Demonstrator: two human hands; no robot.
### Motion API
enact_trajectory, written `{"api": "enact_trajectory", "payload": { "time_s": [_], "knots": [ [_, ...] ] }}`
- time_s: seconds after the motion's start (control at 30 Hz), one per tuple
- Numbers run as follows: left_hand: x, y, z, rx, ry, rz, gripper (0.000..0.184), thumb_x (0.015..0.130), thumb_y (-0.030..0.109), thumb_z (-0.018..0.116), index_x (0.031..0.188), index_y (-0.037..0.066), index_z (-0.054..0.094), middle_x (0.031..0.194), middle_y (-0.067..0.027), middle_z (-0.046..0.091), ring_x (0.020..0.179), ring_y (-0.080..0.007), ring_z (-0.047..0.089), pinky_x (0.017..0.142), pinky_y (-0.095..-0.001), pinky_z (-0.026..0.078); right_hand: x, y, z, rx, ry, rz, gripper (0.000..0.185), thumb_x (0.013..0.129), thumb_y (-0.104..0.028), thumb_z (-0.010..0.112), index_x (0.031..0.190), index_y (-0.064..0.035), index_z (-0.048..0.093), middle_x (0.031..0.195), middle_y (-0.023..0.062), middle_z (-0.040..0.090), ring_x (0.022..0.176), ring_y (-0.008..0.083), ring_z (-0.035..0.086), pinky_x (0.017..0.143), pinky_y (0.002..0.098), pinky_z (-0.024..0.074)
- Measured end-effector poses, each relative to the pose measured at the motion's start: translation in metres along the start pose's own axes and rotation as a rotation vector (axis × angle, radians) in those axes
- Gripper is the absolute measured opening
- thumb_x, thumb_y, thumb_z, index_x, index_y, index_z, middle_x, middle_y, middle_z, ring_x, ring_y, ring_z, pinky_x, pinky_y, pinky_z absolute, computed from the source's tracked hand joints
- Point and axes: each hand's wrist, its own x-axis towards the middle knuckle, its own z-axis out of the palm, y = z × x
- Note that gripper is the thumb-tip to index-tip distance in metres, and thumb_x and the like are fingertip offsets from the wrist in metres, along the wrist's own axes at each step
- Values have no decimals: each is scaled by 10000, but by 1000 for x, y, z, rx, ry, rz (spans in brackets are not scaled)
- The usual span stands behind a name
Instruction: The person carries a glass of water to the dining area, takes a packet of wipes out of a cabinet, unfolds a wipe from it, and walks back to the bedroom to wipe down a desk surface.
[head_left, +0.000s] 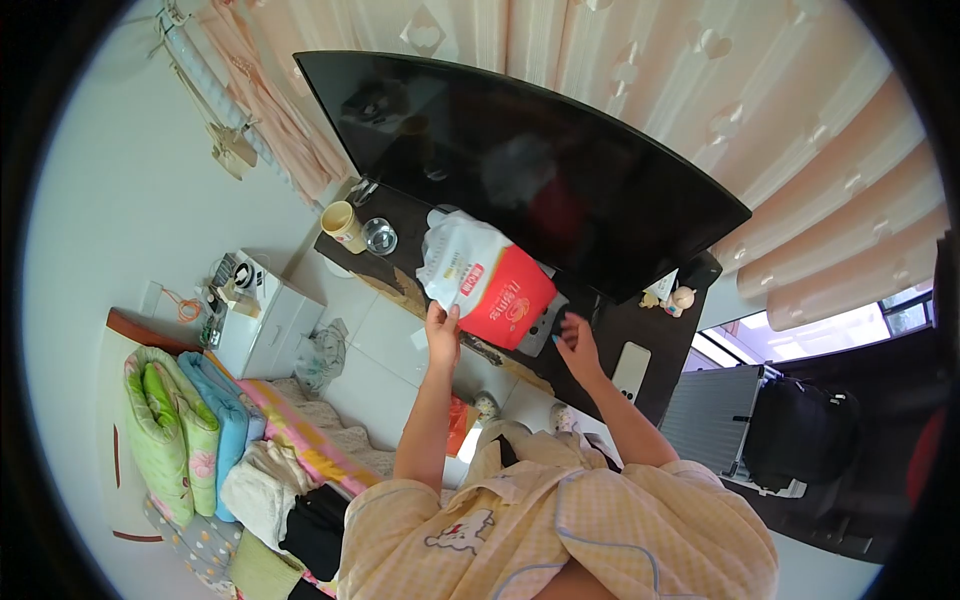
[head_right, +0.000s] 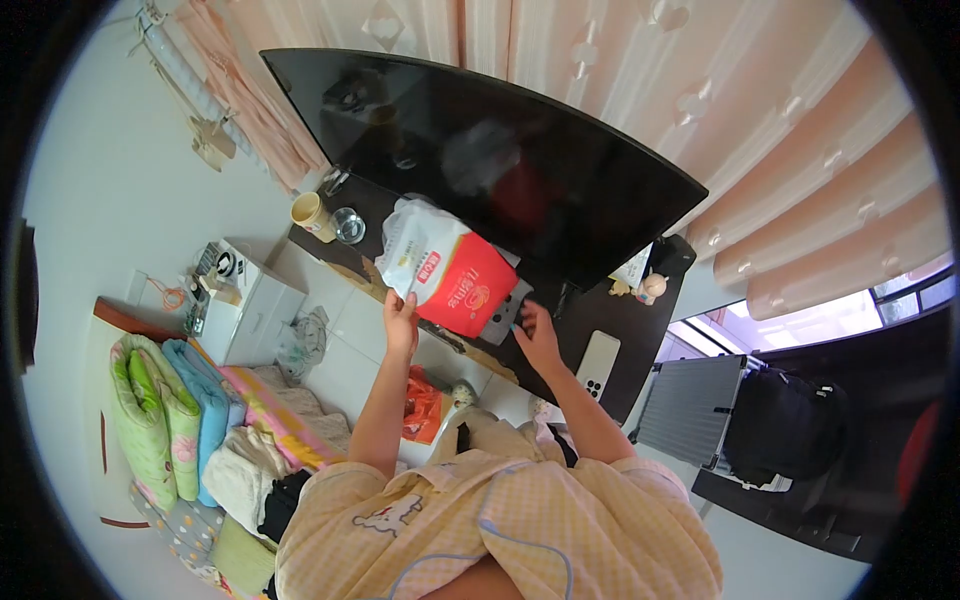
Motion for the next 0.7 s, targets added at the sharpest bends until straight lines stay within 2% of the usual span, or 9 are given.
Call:
{"api": "enact_trajectory", "payload": {
  "time_s": [0.13,0.2,0.27,0.33,0.37,0.47,0.5,0.6,0.7],
  "knots": [
    [-21,8,-11,204,-222,136,110,751,-60,482,770,47,463,974,-50,482,980,-133,435,808,-242,334,32,-46,-3,-233,94,-275,759,625,-32,652,1259,-55,236,1205,124,359,1084,215,393,879,316,352],
    [-42,29,10,356,-446,135,147,710,-95,482,716,47,448,998,-57,451,1045,-143,389,831,-233,303,39,-56,-7,298,-177,-37,880,589,-26,678,1294,-67,152,1275,118,288,1157,208,328,937,318,304],
    [-58,33,23,326,-490,133,159,673,-95,506,714,50,454,1009,-77,460,1073,-199,379,854,-248,301,41,-56,-21,438,-198,17,920,557,-41,713,1287,-70,153,1258,109,316,1151,195,336,937,311,305],
    [-69,30,35,586,-628,465,161,620,-80,525,699,46,462,1035,-86,465,1092,-259,359,874,-312,303,40,-64,-41,369,-118,-87,897,561,-51,725,1274,-86,182,1219,102,372,1125,195,370,932,305,310],
    [-76,26,42,583,-651,487,160,586,-50,541,692,48,472,1054,-91,468,1101,-303,342,891,-374,290,35,-72,-54,293,-57,-192,834,568,-70,736,1244,-98,248,1172,91,426,1075,193,419,909,299,333],
    [-110,43,97,592,-646,469,150,590,-26,550,697,52,480,1058,-86,469,1108,-303,337,905,-396,265,16,-66,-97,246,-33,-247,785,581,-67,731,1225,-90,281,1152,82,447,1028,180,455,875,290,361],
    [-112,37,106,694,-694,587,178,584,-18,564,731,55,496,1077,-91,465,1119,-315,332,901,-384,280,8,-58,-109,377,8,-178,613,632,-36,678,1166,-52,377,1096,66,494,979,160,483,840,279,383],
    [-133,18,153,632,-720,583,237,579,-14,584,790,60,504,1102,-93,456,1128,-317,330,901,-379,290,-19,-34,-158,359,226,-58,423,683,22,584,1086,-16,464,1020,50,537,944,145,500,822,266,391],
    [-143,-18,191,627,-772,616,312,620,-1,605,906,56,495,1163,-122,410,1133,-318,331,907,-376,292,-35,-21,-199,637,434,9,327,726,49,478,1049,5,505,962,59,558,891,133,517,785,250,402]
  ]
}}
